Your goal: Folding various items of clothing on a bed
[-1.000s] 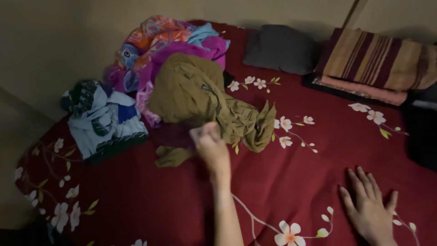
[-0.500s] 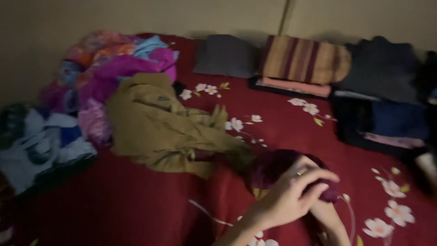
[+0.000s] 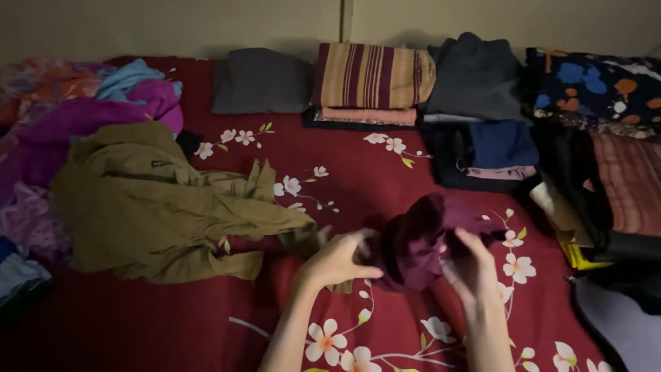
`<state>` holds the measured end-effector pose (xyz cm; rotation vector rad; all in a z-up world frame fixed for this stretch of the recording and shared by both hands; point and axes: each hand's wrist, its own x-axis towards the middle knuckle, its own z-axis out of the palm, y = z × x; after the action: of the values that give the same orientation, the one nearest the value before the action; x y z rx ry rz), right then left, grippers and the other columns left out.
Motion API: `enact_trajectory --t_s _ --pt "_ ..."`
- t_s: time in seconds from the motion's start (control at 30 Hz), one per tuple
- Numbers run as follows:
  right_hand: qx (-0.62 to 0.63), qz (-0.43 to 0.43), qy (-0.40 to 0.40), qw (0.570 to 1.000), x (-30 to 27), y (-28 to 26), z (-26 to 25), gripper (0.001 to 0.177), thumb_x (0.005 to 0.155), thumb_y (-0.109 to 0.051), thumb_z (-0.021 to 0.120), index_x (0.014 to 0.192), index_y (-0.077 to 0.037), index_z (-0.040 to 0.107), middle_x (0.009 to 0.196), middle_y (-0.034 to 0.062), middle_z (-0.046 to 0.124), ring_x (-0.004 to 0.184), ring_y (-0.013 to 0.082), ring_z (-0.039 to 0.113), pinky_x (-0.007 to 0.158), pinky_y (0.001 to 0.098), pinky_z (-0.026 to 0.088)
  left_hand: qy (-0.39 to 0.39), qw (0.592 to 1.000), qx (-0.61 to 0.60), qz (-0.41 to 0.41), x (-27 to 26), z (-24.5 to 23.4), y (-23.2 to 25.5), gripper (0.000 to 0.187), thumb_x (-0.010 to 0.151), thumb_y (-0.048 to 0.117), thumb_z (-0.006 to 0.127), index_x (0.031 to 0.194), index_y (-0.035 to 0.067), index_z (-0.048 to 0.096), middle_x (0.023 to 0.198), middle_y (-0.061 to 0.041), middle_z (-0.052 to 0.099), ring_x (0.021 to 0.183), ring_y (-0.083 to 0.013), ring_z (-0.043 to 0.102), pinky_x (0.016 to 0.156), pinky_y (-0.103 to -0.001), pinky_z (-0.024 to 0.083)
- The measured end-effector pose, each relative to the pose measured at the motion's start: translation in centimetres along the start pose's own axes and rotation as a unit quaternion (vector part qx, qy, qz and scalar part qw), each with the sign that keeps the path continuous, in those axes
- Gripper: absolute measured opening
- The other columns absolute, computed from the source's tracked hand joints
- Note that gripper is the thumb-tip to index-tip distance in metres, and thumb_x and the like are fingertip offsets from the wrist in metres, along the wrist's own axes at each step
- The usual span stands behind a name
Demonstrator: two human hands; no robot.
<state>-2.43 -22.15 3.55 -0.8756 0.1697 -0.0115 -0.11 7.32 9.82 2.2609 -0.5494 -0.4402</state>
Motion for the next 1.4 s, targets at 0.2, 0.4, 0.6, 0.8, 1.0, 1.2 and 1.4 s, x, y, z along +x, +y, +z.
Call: enact_trajectory --t_s 0.2,0.4,0.6,0.8,1.0,1.2,1.4 --pt "0.116 -0.012 -0.039 0.992 -1.3 -2.0 3.6 0.019 0.096 -0.019 0.065 0.111 -0.008 0.069 0.11 0.0039 0.073 0.102 0.019 0.068 0.092 0.0343 0.052 0.094 0.947 0.208 -0.227 -2.1 -0.8 -1.6 0.049 0.084 0.028 0.083 0.128 0.015 0.067 0.122 -0.012 0.071 0.125 -0.0277 0.059 0.114 -0.054 0.03" --pt "0.112 -0.042 -0.149 0.982 -2.9 -2.4 7.2 0.046 0.093 -0.025 0.066 0.126 0.006 0.063 0.115 0.0183 0.072 0.106 0.0311 0.068 0.099 0.0487 0.051 0.391 0.823 0.208 -0.356 -2.6 -4.0 -9.3 0.095 0.08 0.001 0.07 0.162 0.008 0.022 0.157 -0.023 0.028 0.146 -0.0333 0.025 0.114 -0.07 -0.007" --pt "-0.44 -0.103 -0.057 0.89 -0.7 1.5 6.6 0.055 0.092 -0.011 0.064 0.144 -0.004 0.047 0.139 0.0081 0.058 0.129 0.0211 0.056 0.111 0.0397 0.04 0.327 0.867 0.144 -0.347 -2.5 -3.8 -6.6 0.105 0.084 0.019 0.078 0.159 0.006 0.006 0.159 -0.031 0.011 0.144 -0.0565 0.004 0.103 -0.073 -0.012" --pt "-0.401 -0.125 -0.08 0.904 -2.9 -0.3 9.4 0.045 0.087 0.009 0.065 0.129 -0.006 0.059 0.105 0.013 0.07 0.092 0.0176 0.064 0.078 0.0302 0.05 0.181 0.982 0.008 0.044 -0.1 1.5 0.6 0.098 0.068 0.03 0.089 0.151 0.01 0.04 0.149 -0.021 0.041 0.135 -0.0372 0.041 0.113 -0.059 0.029" --pt "-0.237 -0.271 0.026 0.933 -3.5 -2.3 7.7 0.016 0.095 0.003 0.057 0.108 -0.005 0.062 0.088 0.0051 0.069 0.067 0.0108 0.066 0.06 0.026 0.057 0.189 0.942 -0.21 0.179 -0.6 -0.5 -0.8 0.037 0.089 0.015 0.072 0.124 0.002 0.069 0.117 -0.009 0.076 0.11 -0.0208 0.072 0.1 -0.031 0.054" --pt "-0.12 -0.345 0.066 0.928 -2.8 -2.8 5.5 0.008 0.112 -0.009 0.064 0.11 -0.003 0.06 0.09 0.0007 0.063 0.064 0.0064 0.053 0.06 0.0214 0.047 0.229 0.903 -0.326 0.159 -3.4 -4.7 1.0 0.033 0.087 0.013 0.076 0.118 0.002 0.068 0.111 -0.007 0.075 0.103 -0.0169 0.071 0.093 -0.031 0.054" --pt "-0.426 -0.296 0.101 0.849 1.9 0.0 1.6 0.034 0.095 -0.008 0.066 0.127 -0.002 0.056 0.097 0.0079 0.071 0.076 0.0117 0.067 0.066 0.0275 0.055 0.535 0.84 -0.046 0.075 0.0 -2.6 -3.7 0.032 0.088 0.008 0.069 0.119 0.006 0.064 0.116 -0.014 0.069 0.095 -0.0217 0.071 0.082 -0.032 0.057"
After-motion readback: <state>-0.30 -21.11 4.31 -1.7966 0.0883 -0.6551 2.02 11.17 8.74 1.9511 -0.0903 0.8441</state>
